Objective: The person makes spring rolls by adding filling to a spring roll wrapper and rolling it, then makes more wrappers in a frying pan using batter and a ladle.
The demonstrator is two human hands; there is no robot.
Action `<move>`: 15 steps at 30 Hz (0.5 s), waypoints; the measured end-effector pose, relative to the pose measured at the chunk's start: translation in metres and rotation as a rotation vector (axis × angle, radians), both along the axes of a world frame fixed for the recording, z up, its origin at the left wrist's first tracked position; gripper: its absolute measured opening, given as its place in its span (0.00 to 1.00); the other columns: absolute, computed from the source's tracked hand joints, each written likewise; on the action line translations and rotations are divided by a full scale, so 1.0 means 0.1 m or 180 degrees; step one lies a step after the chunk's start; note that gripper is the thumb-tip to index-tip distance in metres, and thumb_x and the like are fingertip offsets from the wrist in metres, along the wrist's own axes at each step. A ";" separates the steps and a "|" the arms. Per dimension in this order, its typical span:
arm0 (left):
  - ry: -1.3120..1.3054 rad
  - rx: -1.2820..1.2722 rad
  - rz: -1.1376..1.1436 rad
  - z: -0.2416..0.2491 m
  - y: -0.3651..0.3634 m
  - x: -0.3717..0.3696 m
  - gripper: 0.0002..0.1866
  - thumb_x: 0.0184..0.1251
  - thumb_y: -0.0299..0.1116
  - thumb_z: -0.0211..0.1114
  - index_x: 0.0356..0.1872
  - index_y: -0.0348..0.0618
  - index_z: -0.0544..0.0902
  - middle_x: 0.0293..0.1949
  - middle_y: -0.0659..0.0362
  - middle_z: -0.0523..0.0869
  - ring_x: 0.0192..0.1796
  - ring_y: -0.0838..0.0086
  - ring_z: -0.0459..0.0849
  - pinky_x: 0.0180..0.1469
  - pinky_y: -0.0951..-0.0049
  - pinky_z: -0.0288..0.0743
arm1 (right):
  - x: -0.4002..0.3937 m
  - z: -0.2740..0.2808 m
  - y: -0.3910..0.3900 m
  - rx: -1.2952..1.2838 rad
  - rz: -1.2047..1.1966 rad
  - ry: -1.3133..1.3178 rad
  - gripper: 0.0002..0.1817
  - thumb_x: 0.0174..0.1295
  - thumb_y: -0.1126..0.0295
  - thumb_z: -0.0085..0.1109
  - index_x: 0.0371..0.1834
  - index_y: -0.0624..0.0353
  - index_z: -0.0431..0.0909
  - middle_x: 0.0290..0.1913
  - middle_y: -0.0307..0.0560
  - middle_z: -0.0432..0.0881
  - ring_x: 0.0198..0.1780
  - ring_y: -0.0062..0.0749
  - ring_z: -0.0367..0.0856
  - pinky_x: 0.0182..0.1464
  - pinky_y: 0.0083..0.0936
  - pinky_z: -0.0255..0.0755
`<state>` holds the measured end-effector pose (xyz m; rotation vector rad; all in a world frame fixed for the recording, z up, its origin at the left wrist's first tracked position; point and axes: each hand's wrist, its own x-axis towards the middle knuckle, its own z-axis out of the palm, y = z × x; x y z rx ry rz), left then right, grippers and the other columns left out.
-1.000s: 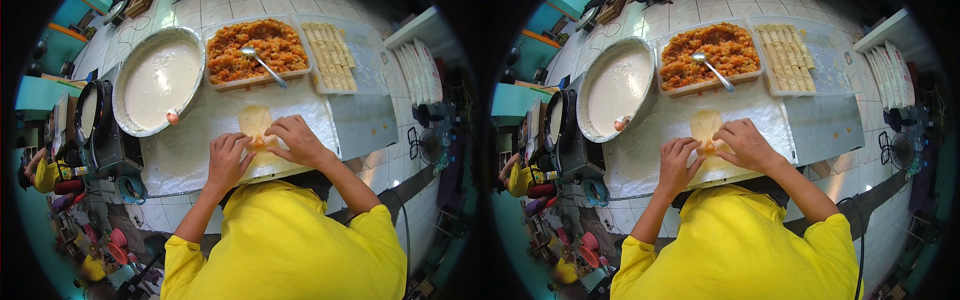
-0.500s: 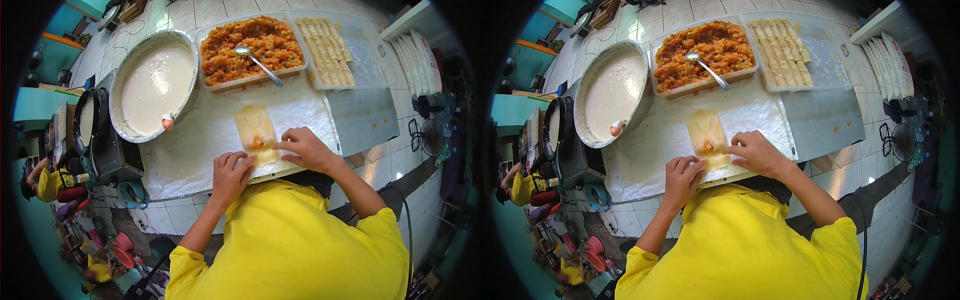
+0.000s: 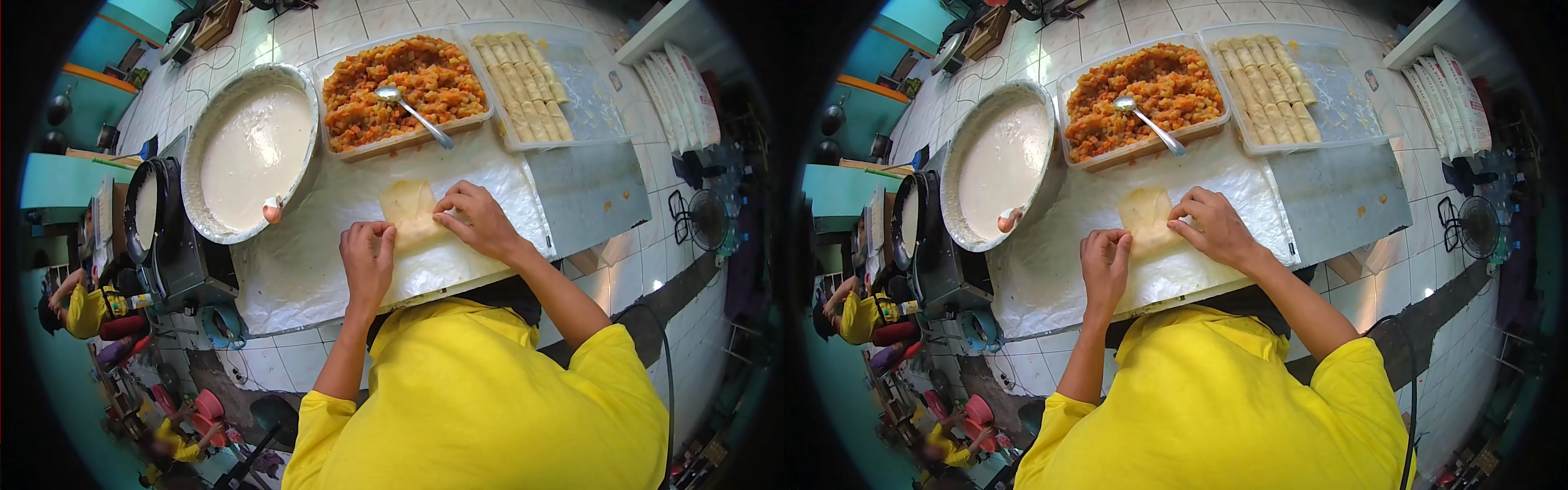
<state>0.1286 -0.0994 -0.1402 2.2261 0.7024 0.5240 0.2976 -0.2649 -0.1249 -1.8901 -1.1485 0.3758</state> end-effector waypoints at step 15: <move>0.0425 0.0453 0.0098 0.09 0.01 0.06 0.10 0.69 0.38 0.71 0.41 0.43 0.90 0.32 0.57 0.87 0.38 0.62 0.81 0.55 0.60 0.70 | -0.24 -0.10 -0.01 0.0068 0.0241 -0.1734 0.19 0.58 0.67 0.74 0.54 0.52 0.84 0.48 0.40 0.83 0.51 0.34 0.82 0.55 0.33 0.72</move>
